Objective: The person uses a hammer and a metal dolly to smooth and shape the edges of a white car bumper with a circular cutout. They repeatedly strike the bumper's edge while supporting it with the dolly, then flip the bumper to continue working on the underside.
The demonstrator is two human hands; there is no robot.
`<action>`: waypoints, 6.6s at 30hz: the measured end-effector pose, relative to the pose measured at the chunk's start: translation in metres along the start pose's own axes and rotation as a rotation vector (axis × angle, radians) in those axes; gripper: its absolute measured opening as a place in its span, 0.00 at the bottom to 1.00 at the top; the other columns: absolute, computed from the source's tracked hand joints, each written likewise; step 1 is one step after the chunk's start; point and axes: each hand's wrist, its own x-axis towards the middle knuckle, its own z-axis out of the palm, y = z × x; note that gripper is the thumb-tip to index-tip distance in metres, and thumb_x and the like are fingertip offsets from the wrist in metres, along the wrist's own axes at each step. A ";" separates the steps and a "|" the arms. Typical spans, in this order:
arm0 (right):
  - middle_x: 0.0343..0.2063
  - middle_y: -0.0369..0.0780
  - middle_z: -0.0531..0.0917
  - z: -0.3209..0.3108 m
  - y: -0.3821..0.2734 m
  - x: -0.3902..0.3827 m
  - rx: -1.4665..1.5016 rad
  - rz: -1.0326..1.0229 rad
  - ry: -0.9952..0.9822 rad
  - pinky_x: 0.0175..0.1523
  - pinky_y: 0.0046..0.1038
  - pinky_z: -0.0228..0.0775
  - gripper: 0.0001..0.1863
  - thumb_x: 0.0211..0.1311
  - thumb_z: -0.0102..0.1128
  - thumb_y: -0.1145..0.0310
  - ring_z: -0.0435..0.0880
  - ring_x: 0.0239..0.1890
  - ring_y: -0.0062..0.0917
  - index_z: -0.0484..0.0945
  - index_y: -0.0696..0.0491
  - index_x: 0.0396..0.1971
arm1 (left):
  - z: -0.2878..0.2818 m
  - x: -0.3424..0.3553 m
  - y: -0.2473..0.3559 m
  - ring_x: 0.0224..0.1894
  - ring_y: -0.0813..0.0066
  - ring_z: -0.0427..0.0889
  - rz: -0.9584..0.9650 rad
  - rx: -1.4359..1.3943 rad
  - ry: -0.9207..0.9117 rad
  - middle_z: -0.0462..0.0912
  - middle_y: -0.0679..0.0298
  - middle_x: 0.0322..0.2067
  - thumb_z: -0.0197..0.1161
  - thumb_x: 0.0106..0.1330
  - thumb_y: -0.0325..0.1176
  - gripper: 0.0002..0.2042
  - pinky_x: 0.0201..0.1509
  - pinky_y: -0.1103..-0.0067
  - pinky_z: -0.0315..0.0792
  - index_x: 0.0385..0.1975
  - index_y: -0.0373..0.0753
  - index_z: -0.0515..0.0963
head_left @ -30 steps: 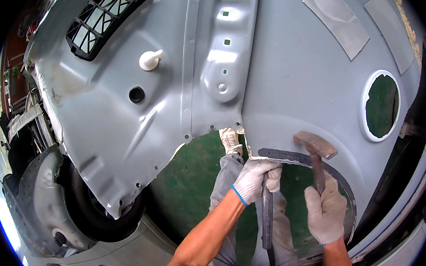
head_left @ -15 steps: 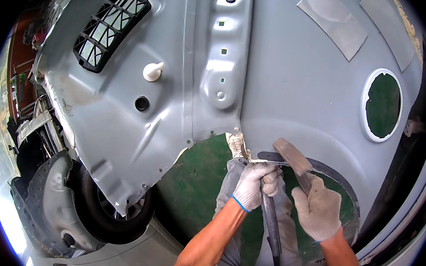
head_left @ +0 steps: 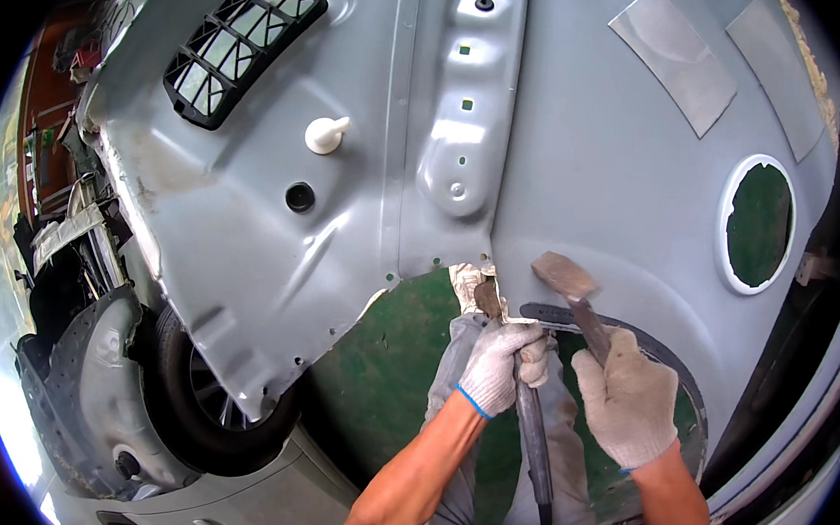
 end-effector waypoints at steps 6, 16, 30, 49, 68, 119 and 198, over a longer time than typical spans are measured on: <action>0.23 0.44 0.86 -0.011 -0.009 0.004 0.132 0.180 -0.029 0.36 0.33 0.79 0.19 0.69 0.63 0.60 0.88 0.26 0.40 0.78 0.61 0.48 | 0.000 -0.004 0.003 0.13 0.78 0.63 0.013 0.015 0.065 0.68 0.69 0.18 0.61 0.73 0.31 0.07 0.19 0.78 0.56 0.32 0.41 0.72; 0.27 0.44 0.87 0.002 -0.020 0.020 -0.128 0.078 -0.167 0.35 0.37 0.79 0.21 0.70 0.61 0.54 0.88 0.28 0.40 0.78 0.58 0.49 | 0.005 -0.008 0.009 0.14 0.80 0.62 0.012 0.046 0.045 0.68 0.69 0.18 0.61 0.73 0.31 0.06 0.19 0.79 0.55 0.34 0.41 0.72; 0.28 0.46 0.87 0.007 -0.017 0.011 -0.052 0.078 -0.151 0.38 0.36 0.80 0.23 0.70 0.61 0.60 0.89 0.30 0.42 0.76 0.59 0.56 | 0.002 -0.007 0.006 0.14 0.80 0.63 -0.020 0.071 0.073 0.67 0.70 0.18 0.61 0.73 0.31 0.06 0.19 0.79 0.55 0.34 0.42 0.72; 0.30 0.49 0.87 -0.007 0.014 -0.027 0.324 0.291 -0.051 0.40 0.35 0.81 0.22 0.67 0.65 0.61 0.89 0.30 0.40 0.78 0.61 0.54 | 0.012 -0.010 -0.002 0.14 0.81 0.61 -0.014 0.077 0.061 0.66 0.72 0.17 0.62 0.73 0.33 0.07 0.19 0.80 0.54 0.33 0.42 0.71; 0.26 0.41 0.88 0.012 0.040 -0.041 0.283 0.129 0.109 0.37 0.31 0.80 0.18 0.66 0.67 0.62 0.89 0.27 0.33 0.79 0.58 0.49 | 0.009 -0.010 -0.022 0.14 0.83 0.59 -0.062 0.012 0.068 0.63 0.74 0.17 0.61 0.74 0.35 0.13 0.20 0.80 0.52 0.26 0.46 0.68; 0.27 0.38 0.83 0.016 0.060 -0.054 0.477 0.239 0.158 0.36 0.27 0.75 0.16 0.68 0.64 0.67 0.81 0.26 0.24 0.77 0.62 0.47 | 0.006 0.002 -0.031 0.13 0.80 0.60 -0.116 0.136 0.024 0.64 0.71 0.17 0.64 0.70 0.33 0.09 0.18 0.79 0.53 0.30 0.41 0.72; 0.24 0.45 0.85 0.008 0.058 -0.044 0.162 0.179 0.028 0.35 0.34 0.78 0.15 0.65 0.67 0.66 0.86 0.26 0.36 0.79 0.62 0.42 | 0.010 0.004 -0.041 0.14 0.81 0.63 -0.145 -0.049 -0.034 0.65 0.70 0.16 0.64 0.69 0.30 0.06 0.18 0.79 0.56 0.33 0.39 0.74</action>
